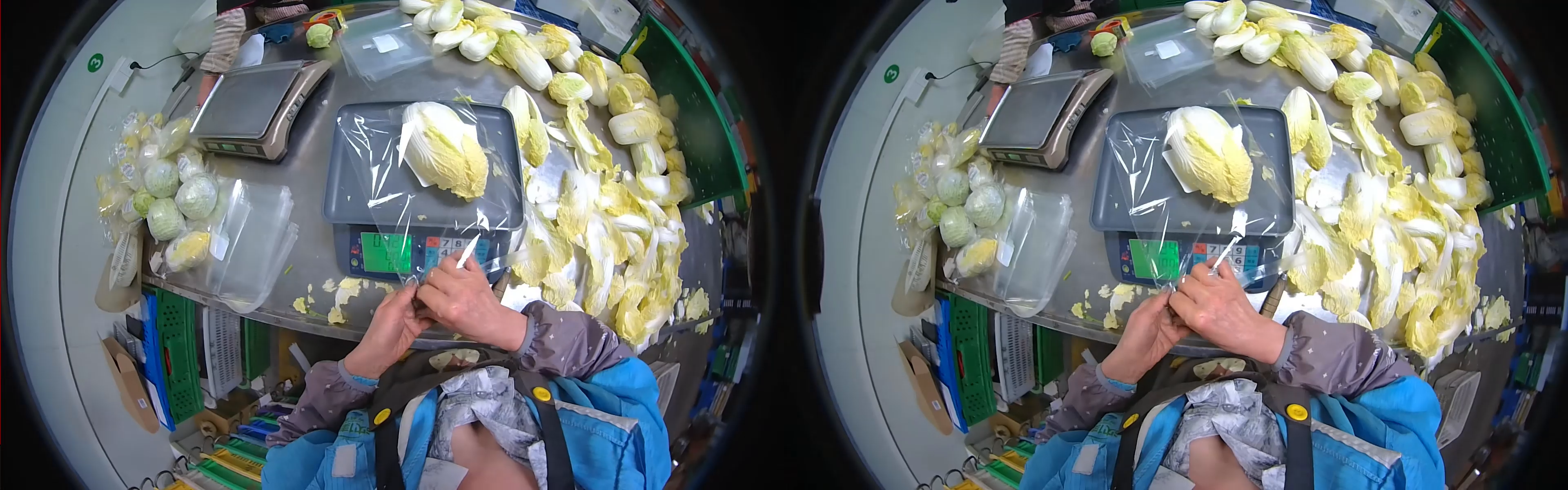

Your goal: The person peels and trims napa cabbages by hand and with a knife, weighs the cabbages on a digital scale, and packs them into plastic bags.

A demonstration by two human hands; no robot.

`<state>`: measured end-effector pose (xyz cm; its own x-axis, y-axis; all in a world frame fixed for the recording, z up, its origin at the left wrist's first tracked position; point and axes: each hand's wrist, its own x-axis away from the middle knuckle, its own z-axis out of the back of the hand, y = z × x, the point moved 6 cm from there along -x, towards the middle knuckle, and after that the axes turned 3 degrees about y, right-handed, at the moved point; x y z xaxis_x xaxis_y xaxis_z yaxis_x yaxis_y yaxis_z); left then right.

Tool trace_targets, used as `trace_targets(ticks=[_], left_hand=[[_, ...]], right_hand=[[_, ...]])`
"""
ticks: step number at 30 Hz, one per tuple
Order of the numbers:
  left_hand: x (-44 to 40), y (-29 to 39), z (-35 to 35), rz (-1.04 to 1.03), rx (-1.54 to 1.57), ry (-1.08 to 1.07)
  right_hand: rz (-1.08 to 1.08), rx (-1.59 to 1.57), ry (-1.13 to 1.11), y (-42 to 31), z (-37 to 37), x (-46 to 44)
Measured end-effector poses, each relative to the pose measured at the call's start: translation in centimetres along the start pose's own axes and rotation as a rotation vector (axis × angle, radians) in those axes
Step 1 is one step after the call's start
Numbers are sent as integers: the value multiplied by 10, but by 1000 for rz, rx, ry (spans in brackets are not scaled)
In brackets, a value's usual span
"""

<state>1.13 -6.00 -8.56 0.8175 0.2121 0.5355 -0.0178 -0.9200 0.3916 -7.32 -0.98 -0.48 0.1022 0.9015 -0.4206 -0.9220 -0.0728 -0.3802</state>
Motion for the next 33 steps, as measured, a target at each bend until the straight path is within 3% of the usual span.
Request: trace_targets(ticks=[3, 7, 8, 12, 17, 21, 24, 26, 27, 28, 29, 30, 32, 33], left_hand=[[-5, 6, 14, -105, -154, 19], [0, 22, 4, -108, -333, -9], [-2, 16, 6, -94, -317, 2], [1, 16, -2, -92, -260, 3], [2, 18, -6, -86, -107, -133], [0, 21, 0, -122, -194, -63], [5, 40, -7, -232, -385, -95], [12, 39, 5, -44, -623, -162], [13, 47, 12, 3, -958, -234], [14, 56, 22, -23, -1066, -300], [18, 71, 25, 12, -1024, -206], [16, 92, 33, -166, -1100, -63], [15, 127, 36, -589, -1260, 389], [9, 126, 29, -594, -1268, 380]], right_hand=[[177, 121, -17, -9, 0, 5], [27, 13, -128, 9, 18, 51], [20, 2, -147, 10, 20, 54], [-65, -115, 205, 3, 39, 12], [-7, 14, 129, -5, 1, -7], [91, 22, 53, -14, 17, 4], [-62, 54, -261, 23, 27, 102], [-190, 283, -662, 65, 21, 236], [-337, 306, -1012, 98, 10, 351], [-353, 317, -1008, 97, 22, 346], [-455, 287, -1074, 93, 39, 333], [-559, 248, -1134, 88, 51, 317], [-594, 364, -552, 98, 72, 216], [-575, 300, -278, 99, 89, 160]])
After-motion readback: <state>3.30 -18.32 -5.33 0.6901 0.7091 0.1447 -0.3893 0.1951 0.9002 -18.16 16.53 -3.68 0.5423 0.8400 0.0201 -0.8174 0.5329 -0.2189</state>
